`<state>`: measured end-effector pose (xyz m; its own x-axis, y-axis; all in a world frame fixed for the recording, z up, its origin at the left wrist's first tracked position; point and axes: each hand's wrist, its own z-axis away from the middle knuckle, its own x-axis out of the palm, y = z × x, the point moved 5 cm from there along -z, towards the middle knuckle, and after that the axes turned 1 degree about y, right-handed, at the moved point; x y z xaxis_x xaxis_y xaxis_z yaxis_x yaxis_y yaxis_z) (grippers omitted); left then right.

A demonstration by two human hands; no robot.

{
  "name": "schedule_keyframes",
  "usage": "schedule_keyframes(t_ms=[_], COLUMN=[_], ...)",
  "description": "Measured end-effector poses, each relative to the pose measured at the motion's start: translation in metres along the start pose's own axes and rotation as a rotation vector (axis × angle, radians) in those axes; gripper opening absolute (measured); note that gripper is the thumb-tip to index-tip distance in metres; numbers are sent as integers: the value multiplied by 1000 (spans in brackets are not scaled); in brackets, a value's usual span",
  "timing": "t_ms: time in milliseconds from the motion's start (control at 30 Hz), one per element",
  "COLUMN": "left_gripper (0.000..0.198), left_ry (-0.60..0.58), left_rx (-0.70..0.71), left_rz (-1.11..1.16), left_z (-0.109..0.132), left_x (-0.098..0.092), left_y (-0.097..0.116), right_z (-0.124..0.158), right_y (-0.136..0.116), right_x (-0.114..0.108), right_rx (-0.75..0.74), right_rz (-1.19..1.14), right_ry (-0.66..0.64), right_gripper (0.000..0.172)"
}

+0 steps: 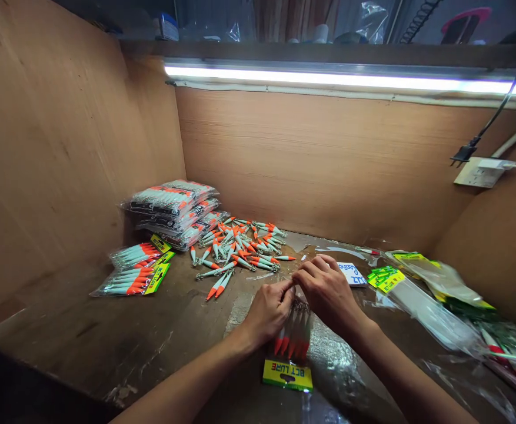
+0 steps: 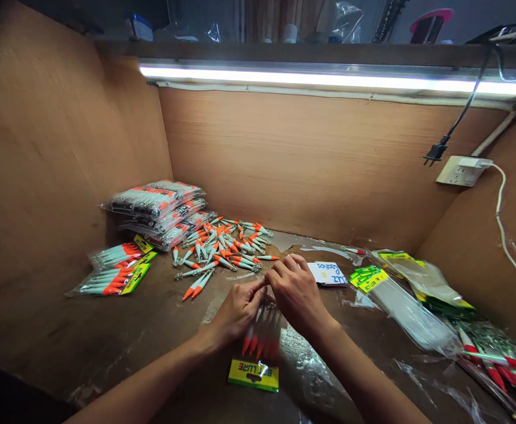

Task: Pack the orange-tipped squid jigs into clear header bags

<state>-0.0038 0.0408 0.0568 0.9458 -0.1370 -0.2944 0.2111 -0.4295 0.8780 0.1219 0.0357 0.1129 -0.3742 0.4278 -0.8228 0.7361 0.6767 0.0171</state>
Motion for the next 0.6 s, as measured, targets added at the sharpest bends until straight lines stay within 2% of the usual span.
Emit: schedule_keyframes(t_ms=[100,167,367,500,533,600], left_gripper=[34,40,48,50,49,45], left_ry=[-17,-43,-92,-30,2,41], left_rx=[-3,-25,-254,-360,-384,-426], left_rz=[3,68,574,768,814,881], left_z=[1,-3,-10,-7,-6,-6], left_x=[2,6,21,19,17,14], left_y=[0,-6,-35,-42,-43,-44], right_z=[2,3,9,29,38,60], right_y=[6,14,57,114,132,170], right_x=[3,6,21,13,5,-22], right_rx=[47,133,449,703,770,823], right_rz=[18,-18,-311,-660,-745,-755], right_ry=[21,64,221,363,414,484], right_gripper=[14,14,21,33,36,38])
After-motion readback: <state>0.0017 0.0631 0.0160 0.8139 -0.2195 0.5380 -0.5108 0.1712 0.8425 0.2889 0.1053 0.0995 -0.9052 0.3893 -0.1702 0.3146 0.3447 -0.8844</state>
